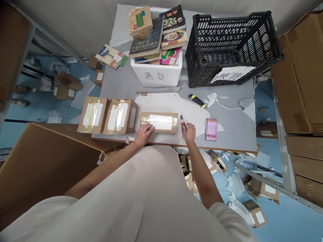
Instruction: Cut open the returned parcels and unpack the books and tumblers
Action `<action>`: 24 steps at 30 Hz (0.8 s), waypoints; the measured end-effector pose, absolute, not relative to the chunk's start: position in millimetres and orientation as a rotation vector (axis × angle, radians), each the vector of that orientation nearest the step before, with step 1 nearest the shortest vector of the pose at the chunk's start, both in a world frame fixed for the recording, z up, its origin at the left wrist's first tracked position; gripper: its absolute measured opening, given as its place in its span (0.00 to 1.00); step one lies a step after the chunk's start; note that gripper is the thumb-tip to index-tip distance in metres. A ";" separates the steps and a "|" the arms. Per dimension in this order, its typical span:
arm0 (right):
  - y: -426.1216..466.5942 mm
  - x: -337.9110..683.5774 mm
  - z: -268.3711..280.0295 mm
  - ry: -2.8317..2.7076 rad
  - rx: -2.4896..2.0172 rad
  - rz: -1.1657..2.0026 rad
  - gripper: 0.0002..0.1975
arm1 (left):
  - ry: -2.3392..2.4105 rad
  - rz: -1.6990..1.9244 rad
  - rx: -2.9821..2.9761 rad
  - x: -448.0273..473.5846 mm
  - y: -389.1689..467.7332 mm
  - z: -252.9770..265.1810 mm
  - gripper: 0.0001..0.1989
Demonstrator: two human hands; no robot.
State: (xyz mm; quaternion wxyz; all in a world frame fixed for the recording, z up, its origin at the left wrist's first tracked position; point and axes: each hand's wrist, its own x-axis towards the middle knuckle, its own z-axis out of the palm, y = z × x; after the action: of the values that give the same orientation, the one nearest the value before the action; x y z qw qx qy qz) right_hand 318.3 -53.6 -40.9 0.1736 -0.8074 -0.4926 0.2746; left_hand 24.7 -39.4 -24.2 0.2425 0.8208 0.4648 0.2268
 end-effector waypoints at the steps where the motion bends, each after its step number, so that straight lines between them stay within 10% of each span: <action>1: -55.6 321.1 -46.1 -1.442 -2.356 0.782 0.23 | 1.270 0.621 2.251 24.5 -38.8 -26.0 0.14; 12: -23.3 320.3 9.8 -1.653 -2.136 0.680 0.31 | 1.231 0.673 2.288 26.3 -38.6 -35.8 0.15; 24: 18.6 228.6 70.3 -3.130 -1.347 0.700 0.36 | 1.214 0.776 2.205 29.5 -38.0 -38.9 0.13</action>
State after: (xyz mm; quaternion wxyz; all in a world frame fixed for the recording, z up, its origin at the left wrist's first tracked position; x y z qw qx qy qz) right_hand 228.6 18.6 70.3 -0.1676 -0.3817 -0.8870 0.1984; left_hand 29.5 -38.0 -38.9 0.2512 0.8104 0.4460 0.2851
